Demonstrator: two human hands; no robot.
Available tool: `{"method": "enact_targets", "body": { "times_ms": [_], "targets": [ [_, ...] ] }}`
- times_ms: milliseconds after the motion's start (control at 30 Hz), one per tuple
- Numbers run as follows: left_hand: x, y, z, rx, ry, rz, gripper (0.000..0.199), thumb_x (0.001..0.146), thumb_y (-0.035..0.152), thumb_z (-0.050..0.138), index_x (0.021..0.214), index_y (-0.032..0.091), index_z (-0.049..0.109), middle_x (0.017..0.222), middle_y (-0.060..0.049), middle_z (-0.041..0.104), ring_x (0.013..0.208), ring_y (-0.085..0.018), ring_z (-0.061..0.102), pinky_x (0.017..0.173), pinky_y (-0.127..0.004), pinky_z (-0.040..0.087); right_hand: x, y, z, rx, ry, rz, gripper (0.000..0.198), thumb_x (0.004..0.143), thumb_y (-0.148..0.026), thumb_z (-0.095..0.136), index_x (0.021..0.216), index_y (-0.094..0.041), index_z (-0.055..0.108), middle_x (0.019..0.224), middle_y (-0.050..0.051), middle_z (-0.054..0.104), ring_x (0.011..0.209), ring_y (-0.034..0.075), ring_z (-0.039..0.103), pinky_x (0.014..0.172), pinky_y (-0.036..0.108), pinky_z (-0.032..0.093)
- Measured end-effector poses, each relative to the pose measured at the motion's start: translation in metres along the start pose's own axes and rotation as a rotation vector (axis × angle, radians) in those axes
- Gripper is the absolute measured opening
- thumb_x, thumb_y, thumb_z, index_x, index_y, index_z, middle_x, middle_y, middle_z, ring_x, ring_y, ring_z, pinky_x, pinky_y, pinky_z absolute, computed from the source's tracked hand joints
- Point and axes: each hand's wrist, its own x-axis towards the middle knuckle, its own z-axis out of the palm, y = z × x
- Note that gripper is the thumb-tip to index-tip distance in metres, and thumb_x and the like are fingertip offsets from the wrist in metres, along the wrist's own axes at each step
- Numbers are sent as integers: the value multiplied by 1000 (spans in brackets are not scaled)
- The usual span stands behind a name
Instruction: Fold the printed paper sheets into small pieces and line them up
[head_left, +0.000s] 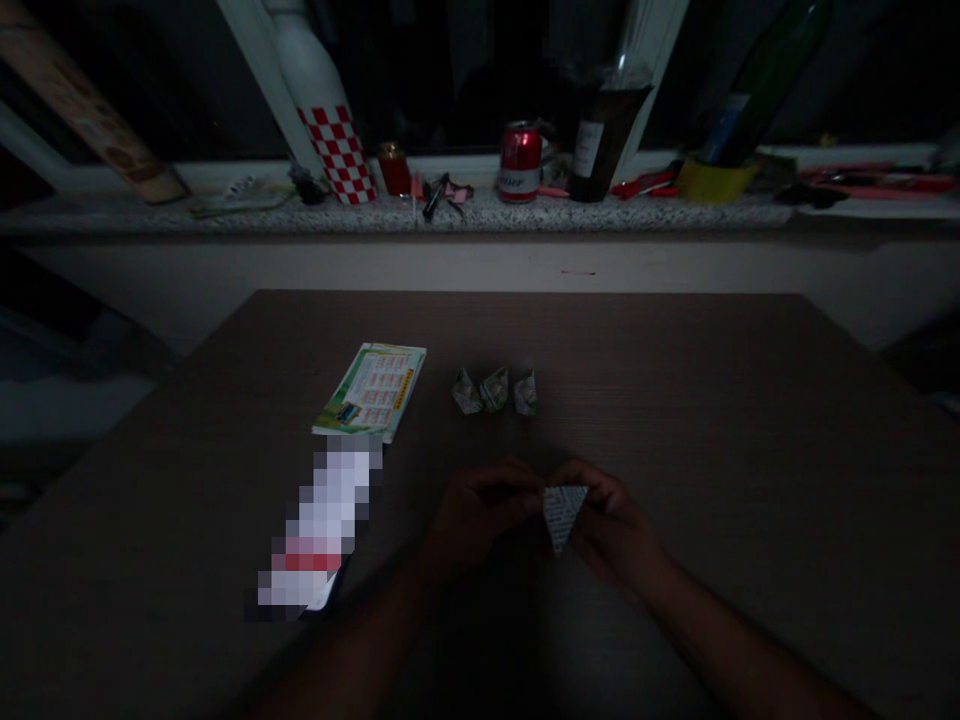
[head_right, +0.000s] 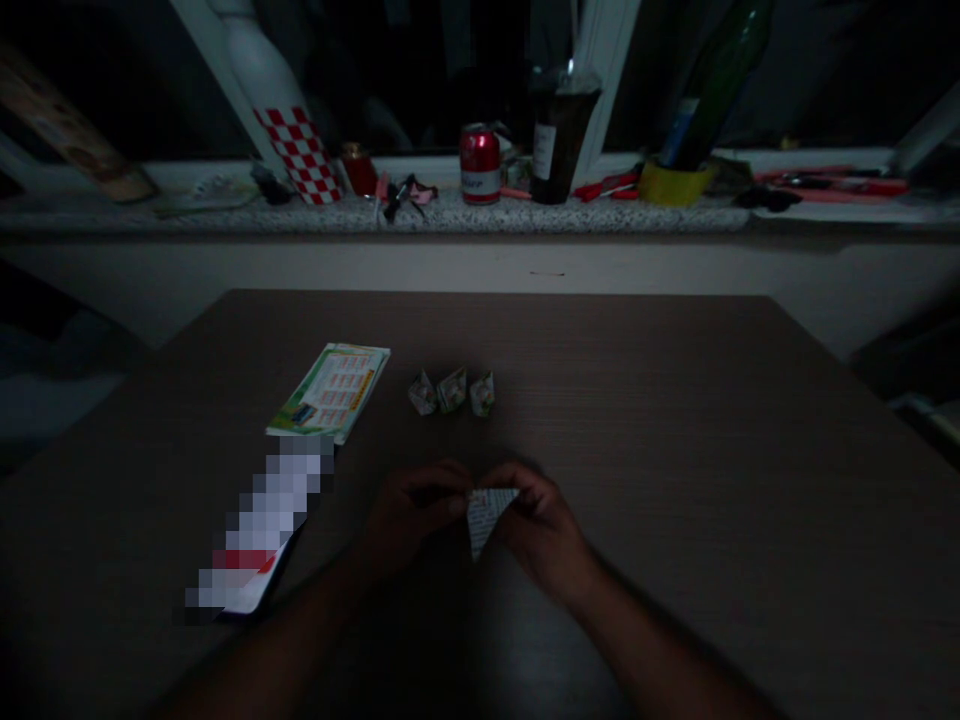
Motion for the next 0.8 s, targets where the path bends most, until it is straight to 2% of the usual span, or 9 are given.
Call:
{"method": "enact_targets", "body": {
  "times_ms": [133,367,600,800],
  "targets": [
    [0,-2,1,-74,42,-51,14,68,26,80,70,15,73,77,-3,64,70,-13,61,63,-24,49,-2,0,7,145,-21,106,20,70,-27,79,81,-17,65,63,-2,64,51,10,59,51,23,51],
    [-3,-1,4,-116,37,-108,11,64,23,82,67,15,74,79,-3,64,68,-13,62,60,-24,50,-4,0,7,171,-19,105,18,70,-23,78,79,-17,63,62,-3,63,49,11,60,49,26,54],
    [0,0,2,-113,26,-61,11,68,24,80,70,14,75,74,-3,66,68,-12,61,62,-22,48,-2,2,7,137,-5,59,26,65,-29,83,81,-17,66,64,-2,65,51,11,60,48,24,54],
    [-1,-4,2,-160,-18,-80,8,70,23,79,73,16,75,80,-3,66,65,-13,63,56,-23,50,-3,2,9,151,-35,53,20,71,-29,79,79,-18,64,58,-3,63,47,10,58,49,25,54]
  ]
}}
